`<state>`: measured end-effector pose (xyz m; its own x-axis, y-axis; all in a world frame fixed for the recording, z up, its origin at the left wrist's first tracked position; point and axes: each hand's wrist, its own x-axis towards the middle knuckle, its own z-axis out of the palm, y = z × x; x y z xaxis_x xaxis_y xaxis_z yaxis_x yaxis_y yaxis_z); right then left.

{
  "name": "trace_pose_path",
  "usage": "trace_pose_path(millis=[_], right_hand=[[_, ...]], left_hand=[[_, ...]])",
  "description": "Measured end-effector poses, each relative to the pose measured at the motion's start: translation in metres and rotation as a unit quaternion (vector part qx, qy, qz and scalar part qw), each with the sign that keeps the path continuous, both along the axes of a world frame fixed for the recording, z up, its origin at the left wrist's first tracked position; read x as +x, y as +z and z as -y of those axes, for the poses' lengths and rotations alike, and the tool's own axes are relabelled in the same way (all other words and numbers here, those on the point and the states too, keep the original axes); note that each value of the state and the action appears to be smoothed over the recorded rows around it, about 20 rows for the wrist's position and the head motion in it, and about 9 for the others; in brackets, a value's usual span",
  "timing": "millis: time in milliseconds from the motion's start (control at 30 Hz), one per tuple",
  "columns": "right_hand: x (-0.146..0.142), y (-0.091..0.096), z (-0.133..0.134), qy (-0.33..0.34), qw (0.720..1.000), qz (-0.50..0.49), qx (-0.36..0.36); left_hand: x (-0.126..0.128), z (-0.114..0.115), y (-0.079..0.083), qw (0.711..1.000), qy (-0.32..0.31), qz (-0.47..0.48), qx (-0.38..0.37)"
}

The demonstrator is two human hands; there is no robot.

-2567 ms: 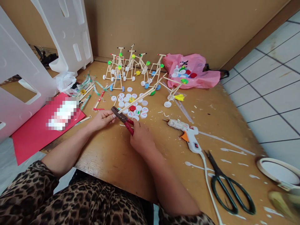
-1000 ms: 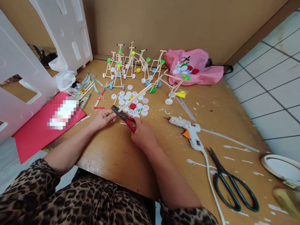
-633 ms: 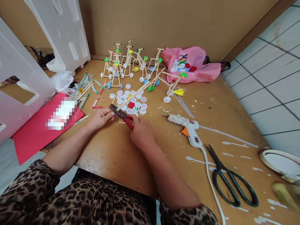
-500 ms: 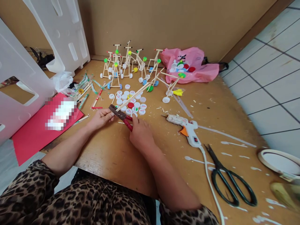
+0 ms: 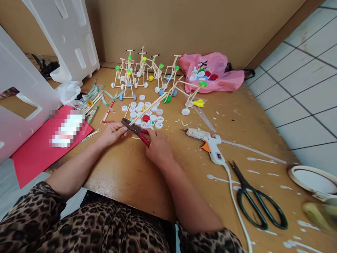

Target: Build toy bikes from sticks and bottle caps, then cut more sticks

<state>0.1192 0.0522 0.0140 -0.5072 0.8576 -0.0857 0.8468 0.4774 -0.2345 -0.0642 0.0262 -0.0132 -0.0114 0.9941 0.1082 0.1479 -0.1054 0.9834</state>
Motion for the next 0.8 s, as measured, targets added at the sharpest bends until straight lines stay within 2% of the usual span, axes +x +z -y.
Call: trace_pose_path(millis=[600,800], right_hand=[[-0.0010,-0.0080,-0.0052,0.015,0.999,-0.004,0.039],[-0.0027,-0.0060,-0.0042,0.007,1.000,0.003,0.025]], left_hand=[[0.0003,0.0006,-0.0011,1.000,0.017,0.004,0.008],[0.0008,0.0003,-0.0035,1.000,0.024,0.011,0.012]])
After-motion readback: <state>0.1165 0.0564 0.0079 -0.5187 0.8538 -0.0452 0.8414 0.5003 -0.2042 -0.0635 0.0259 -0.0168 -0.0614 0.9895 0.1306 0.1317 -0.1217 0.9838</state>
